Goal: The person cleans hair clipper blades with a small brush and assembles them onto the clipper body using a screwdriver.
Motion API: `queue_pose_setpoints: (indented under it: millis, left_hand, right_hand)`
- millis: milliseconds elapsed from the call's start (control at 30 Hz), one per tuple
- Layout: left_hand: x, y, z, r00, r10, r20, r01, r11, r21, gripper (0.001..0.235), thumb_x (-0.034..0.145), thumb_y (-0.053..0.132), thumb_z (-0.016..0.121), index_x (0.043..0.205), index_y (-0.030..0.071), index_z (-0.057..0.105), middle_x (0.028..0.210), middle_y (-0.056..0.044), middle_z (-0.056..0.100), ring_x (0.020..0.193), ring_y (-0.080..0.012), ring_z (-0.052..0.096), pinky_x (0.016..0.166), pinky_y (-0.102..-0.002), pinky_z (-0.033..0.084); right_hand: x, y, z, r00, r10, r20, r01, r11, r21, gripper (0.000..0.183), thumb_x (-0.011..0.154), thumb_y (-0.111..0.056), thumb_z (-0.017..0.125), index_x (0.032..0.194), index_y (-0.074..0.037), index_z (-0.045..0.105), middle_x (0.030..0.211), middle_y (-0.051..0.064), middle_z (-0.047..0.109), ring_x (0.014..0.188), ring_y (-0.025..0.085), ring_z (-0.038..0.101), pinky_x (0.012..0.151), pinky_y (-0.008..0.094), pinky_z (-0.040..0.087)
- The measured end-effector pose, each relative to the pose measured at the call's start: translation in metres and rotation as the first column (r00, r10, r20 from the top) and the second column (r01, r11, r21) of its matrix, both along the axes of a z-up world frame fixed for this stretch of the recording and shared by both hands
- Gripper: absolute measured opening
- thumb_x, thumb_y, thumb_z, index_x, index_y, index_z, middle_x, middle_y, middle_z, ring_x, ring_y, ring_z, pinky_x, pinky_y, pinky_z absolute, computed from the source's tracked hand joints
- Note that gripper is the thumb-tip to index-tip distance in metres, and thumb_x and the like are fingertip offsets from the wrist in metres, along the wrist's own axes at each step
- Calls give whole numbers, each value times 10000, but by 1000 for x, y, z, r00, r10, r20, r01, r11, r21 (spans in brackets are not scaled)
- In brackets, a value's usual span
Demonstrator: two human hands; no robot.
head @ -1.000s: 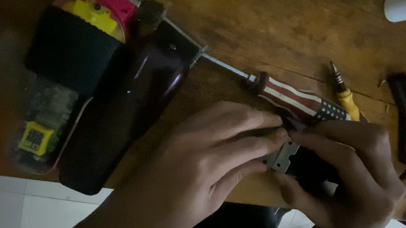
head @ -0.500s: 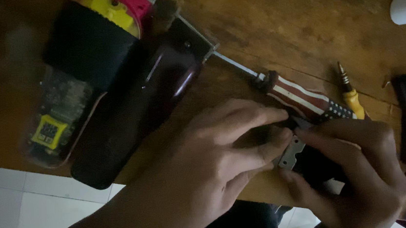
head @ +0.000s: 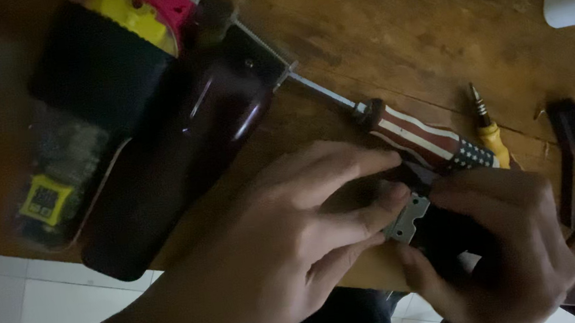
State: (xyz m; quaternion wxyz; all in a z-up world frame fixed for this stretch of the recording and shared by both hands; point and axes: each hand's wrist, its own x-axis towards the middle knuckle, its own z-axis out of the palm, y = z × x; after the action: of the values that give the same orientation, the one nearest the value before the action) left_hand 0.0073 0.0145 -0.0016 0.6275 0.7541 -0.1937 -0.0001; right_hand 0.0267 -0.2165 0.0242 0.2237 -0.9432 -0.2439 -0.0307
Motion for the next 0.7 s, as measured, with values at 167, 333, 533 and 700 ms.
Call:
queue_pose_setpoints:
  millis: [167,333,533,700]
  left_hand:
    - [0,0,-2,1000,1,7,-1,1000,-2,367,944,97,700,1305,43,667,1407,-173,602,1373,-347,563,1141,-473,482]
    - [2,2,-1,1000,-10,-12,9,1000,-28,324,976,81,679,1294,25,660,1405,-188,598,1366,-345,572,1131,-455,505]
    - [4,0,-1,1000,-21,-17,20,1000,-15,314,980,99,665,1285,24,660,1393,-193,608,1356,-339,584,1128,-440,517]
    - [3,-3,0,999,-12,-30,11,1000,-25,322,996,97,648,1309,25,653,1369,-194,617,1340,-341,590,1123,-447,513]
  right_hand:
    - [2,0,4,998,46,44,-41,994,-99,496,719,-271,893,1056,16,671,1068,166,668,1016,243,686,826,351,611]
    - [4,0,9,996,78,34,-75,992,-104,495,715,-301,897,1033,13,684,1069,159,673,1022,255,687,846,359,610]
    - [3,3,9,1000,-3,-3,3,999,-50,450,661,-268,905,961,-2,700,1057,153,676,1014,255,684,842,356,585]
    - [5,3,12,999,10,-52,-12,999,-38,437,656,-262,905,952,-17,697,1067,146,671,1024,253,692,853,351,592]
